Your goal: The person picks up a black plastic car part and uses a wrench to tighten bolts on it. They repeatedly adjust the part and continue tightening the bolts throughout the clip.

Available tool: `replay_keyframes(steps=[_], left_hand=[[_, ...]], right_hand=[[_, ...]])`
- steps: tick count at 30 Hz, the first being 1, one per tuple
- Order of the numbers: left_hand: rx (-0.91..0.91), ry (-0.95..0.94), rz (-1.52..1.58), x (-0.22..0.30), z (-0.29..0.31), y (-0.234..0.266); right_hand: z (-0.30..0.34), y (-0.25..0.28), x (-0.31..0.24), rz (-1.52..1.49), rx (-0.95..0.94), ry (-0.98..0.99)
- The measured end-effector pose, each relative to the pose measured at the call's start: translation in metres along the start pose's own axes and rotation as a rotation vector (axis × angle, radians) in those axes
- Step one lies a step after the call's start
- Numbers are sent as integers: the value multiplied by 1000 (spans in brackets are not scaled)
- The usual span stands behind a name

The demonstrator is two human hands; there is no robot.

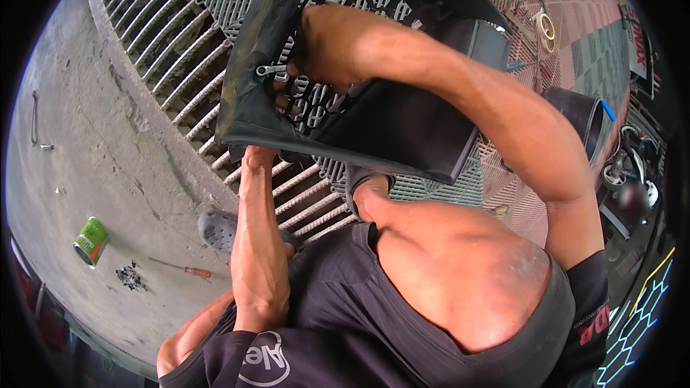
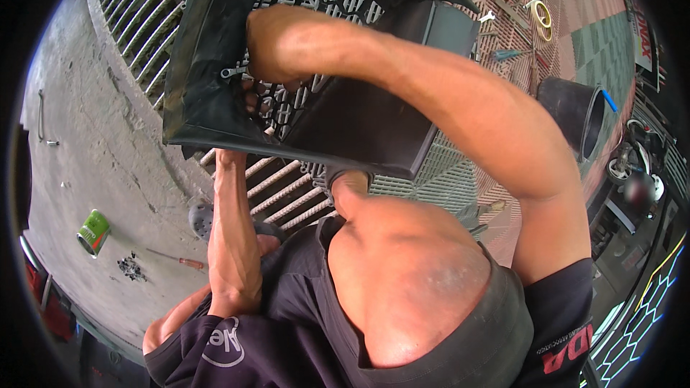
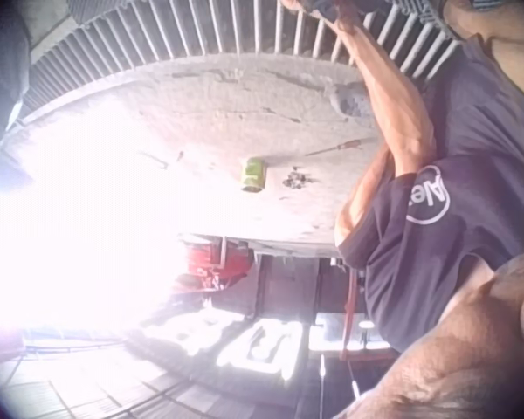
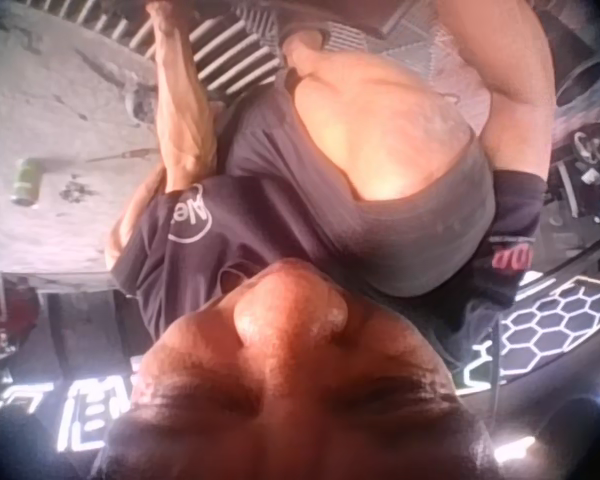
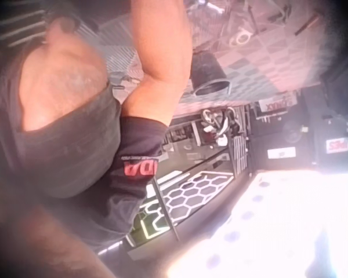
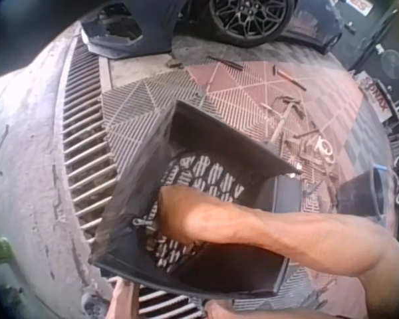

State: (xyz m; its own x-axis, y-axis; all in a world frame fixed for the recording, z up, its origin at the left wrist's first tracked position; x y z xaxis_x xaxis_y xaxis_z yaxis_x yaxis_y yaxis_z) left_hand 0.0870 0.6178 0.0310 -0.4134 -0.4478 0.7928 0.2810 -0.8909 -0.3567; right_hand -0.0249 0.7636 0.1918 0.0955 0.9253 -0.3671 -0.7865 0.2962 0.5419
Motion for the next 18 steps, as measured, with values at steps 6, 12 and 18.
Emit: replay_keyframes(steps=[6,12,18], left_hand=[[-73,15,90,0,1,-8],[-79,10,63,-6,-3,0],[-51,-43,-12,-6,-8,12]], right_hand=[[-12,-12,3,217,147,220],[-19,-61,22,-207,236,225],[19,-76,17,-820,17,-49]])
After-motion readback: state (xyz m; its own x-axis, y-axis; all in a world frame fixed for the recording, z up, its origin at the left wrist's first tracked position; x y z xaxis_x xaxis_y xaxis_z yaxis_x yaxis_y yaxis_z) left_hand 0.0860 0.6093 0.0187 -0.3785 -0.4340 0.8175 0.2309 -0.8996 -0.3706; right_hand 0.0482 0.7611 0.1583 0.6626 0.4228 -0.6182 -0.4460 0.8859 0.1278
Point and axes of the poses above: each hand's wrist, its own z-axis away from the middle knuckle, its own y-axis out of the back of the hand, x = y × z, the point moved 5 cm from there along -z, towards the middle knuckle, and after that the axes turned 5 degrees about x, right-handed, at the moved point
